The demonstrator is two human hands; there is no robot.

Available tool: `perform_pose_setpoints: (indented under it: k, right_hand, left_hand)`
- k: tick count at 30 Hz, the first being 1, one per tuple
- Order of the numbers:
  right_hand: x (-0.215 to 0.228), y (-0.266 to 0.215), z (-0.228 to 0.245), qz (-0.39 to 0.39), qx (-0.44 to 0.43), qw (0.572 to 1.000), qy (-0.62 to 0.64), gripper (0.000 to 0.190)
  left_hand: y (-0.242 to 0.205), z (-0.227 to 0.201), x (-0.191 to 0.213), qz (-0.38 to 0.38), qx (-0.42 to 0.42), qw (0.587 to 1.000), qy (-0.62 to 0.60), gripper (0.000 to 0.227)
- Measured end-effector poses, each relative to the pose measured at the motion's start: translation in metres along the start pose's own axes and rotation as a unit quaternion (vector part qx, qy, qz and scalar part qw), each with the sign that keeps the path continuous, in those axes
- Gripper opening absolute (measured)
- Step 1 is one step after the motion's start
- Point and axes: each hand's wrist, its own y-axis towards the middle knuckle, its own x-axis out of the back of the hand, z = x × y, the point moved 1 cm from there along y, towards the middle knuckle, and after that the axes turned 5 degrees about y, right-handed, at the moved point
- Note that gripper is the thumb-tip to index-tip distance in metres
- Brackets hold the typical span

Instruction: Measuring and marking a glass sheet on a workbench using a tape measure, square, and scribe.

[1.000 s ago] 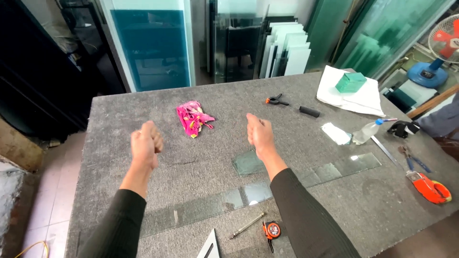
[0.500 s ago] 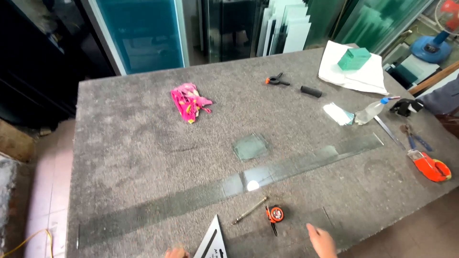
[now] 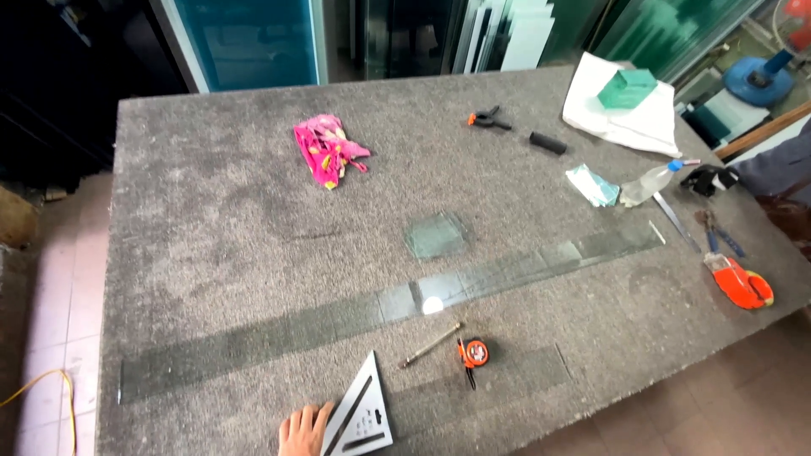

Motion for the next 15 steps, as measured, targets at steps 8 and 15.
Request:
perform_pose_setpoints:
  k: [8,15]
  right_hand:
    - [0.038,-0.065,0.016,-0.190,0.343,0.919,0.041,0.043]
    - [0.111,-0.090,0.116,-0.320,0.330,0.888,0.000,0.079]
  left_hand:
    - [0.027,0.033,0.114,0.335,-0.127,0.924,-0.137,0.110]
    - [0.031,0.033,0.124,0.354,-0.113,0.917,-0.144,0.108]
